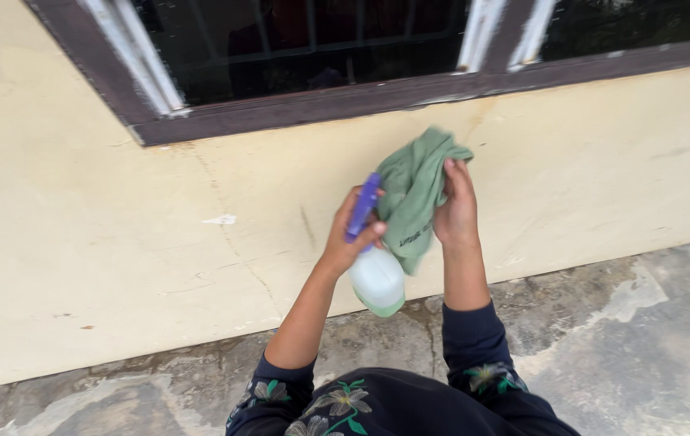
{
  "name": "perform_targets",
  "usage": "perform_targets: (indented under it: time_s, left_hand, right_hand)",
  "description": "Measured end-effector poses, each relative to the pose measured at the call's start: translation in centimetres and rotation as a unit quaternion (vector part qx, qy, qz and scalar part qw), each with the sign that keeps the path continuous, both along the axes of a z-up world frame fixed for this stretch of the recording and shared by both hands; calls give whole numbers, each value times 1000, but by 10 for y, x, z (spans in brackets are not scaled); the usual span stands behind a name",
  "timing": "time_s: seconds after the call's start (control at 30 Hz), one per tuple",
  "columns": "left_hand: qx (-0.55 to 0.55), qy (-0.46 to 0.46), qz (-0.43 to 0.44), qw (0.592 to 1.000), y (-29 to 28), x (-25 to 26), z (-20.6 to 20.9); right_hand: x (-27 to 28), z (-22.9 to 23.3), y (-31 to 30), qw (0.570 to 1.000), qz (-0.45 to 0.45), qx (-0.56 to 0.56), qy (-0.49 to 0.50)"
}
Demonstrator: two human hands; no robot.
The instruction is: The person cleans the glass of a window by spraying liquid from a bottle onto the surface and wiping it with a green cloth.
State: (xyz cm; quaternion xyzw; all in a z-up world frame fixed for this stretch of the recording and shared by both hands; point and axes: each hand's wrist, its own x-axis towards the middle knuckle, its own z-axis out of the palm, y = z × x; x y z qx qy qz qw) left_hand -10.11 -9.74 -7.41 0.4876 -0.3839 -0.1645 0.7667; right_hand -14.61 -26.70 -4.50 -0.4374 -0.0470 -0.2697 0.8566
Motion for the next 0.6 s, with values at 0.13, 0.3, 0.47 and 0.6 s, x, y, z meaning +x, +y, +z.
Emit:
perform_targets:
  time_s: [0.13,0.3,0.47,0.6]
  left_hand:
    - [9,0,-15,1000,-36,-21,-3]
    - [40,-109,18,993,-80,-76,-5]
    - [69,-1,35,997,-100,-117,6]
    - [90,-51,25,994,-111,-145,15]
  right_hand:
    - [-40,-26,-31,982,146,116,35]
    - [-73,-68,-62,989,47,-70,118]
    - [-108,-53,-93,985,-110,13,136]
    - [-134,-26,-104,991,-94,48,86]
